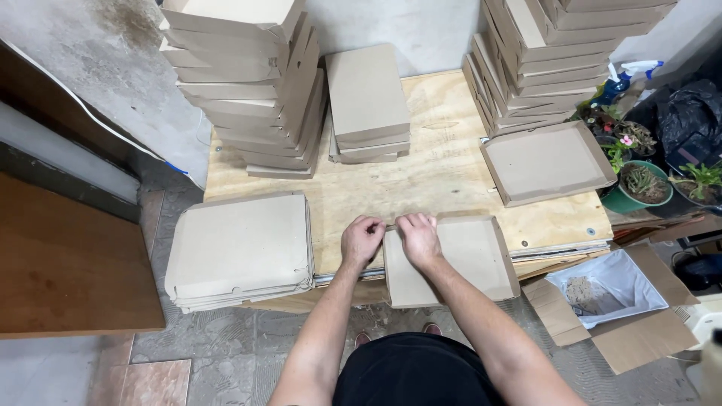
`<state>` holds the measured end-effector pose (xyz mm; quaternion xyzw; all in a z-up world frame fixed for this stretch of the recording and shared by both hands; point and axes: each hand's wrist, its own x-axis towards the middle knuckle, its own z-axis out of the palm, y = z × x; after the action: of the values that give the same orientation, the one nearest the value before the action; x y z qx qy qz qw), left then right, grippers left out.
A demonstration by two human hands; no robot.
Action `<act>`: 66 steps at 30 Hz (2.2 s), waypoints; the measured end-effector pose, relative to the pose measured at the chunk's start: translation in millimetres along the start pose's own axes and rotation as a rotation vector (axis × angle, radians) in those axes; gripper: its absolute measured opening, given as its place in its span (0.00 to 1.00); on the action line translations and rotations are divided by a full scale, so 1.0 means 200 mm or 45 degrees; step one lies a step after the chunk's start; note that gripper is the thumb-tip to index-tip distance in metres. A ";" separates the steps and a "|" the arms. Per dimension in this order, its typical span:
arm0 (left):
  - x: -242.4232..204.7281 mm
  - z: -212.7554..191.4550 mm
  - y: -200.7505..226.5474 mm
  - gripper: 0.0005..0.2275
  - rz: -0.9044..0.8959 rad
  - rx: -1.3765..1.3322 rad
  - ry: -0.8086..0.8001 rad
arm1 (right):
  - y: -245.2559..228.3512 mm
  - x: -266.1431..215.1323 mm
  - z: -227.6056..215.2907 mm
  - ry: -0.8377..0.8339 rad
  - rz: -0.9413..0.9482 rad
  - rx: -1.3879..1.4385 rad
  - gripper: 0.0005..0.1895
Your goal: The person assembles flat cardboard boxes by folding the sides and inserting tabs into slots. They repeatedly pick up a flat box, fold it into shape, and place the finished box onto a growing stack on the left side of the table.
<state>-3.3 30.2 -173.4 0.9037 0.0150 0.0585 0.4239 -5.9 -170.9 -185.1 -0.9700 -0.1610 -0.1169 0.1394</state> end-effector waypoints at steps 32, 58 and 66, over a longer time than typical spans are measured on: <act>0.05 0.19 -0.08 0.08 0.007 0.100 -0.008 | -0.01 -0.01 0.00 0.080 0.007 0.012 0.05; -0.02 0.02 -0.06 0.10 0.009 -0.289 0.073 | 0.36 0.06 -0.07 0.151 0.479 0.190 0.05; -0.05 -0.02 -0.01 0.11 -0.039 -0.260 0.054 | 0.02 0.03 -0.17 -0.057 0.064 0.463 0.06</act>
<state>-14.2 32.7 -173.4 0.8541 0.0320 0.0724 0.5141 -4.8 -182.8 -152.4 -0.9349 -0.1580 -0.0606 0.3118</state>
